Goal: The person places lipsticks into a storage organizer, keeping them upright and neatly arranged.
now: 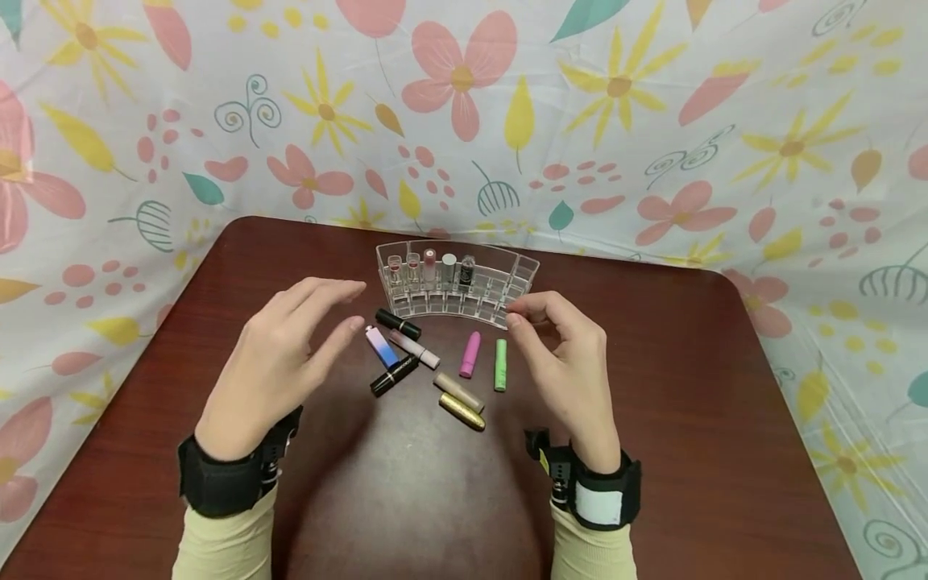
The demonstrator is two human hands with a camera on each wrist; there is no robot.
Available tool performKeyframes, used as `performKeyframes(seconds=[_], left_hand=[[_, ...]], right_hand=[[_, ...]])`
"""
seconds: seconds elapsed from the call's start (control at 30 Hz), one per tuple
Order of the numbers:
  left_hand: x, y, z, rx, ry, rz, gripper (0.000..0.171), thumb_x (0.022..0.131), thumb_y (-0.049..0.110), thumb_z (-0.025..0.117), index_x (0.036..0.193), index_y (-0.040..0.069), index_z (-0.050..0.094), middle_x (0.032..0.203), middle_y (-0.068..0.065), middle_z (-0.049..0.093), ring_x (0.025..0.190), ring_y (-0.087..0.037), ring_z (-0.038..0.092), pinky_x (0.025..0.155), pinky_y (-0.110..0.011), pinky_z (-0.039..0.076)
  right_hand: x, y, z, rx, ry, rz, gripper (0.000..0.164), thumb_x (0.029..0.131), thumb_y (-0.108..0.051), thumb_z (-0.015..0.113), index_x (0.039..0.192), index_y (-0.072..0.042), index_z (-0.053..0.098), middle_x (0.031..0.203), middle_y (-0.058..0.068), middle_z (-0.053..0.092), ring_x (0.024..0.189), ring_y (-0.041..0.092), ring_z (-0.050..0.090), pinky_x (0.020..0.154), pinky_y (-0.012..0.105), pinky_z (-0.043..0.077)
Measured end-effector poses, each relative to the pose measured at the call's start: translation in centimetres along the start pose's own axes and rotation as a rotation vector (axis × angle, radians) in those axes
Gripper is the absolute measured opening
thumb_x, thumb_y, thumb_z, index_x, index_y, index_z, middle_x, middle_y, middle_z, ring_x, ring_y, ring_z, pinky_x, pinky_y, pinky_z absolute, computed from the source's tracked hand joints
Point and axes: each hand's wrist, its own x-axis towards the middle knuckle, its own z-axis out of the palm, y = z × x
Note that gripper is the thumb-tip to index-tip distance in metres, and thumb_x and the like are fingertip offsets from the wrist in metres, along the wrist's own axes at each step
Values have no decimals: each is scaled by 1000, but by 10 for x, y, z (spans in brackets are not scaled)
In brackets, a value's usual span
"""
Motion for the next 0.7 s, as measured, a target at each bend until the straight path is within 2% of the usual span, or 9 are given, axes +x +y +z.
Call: performKeyframes(seconds=[0.17,0.37,0.57,0.7], left_hand=[[-1,-15,17,38,-85,-55,34,98,20,68,130,8,65,118,-8,70,107,-25,68,90,-47,53],[-3,-20,23,8,-121,-102,41,98,20,68,137,11,60,116,-7,69,103,-23,67,90,-48,52],[-2,-22,26,10,-129,-90,37,99,19,67,134,10,63,118,-7,70,102,-25,67,89,-47,53],[-2,-24,29,0,-140,-83,34,98,19,67,130,8,66,118,-8,71,98,-26,68,88,-46,54]], right_hand=[[1,3,4,-39,-16,23,13,96,-9,69,108,-7,73,95,0,71,85,3,61,70,15,48],[0,3,6,-30,-29,22,14,96,-8,69,110,-9,74,91,-5,70,82,4,61,69,15,47],[2,3,8,-7,-45,-15,16,95,-4,69,109,-9,74,92,-4,69,81,4,60,68,15,47],[2,5,16,-49,-53,-40,14,95,-5,69,107,-9,74,94,0,69,81,3,61,67,14,47]])
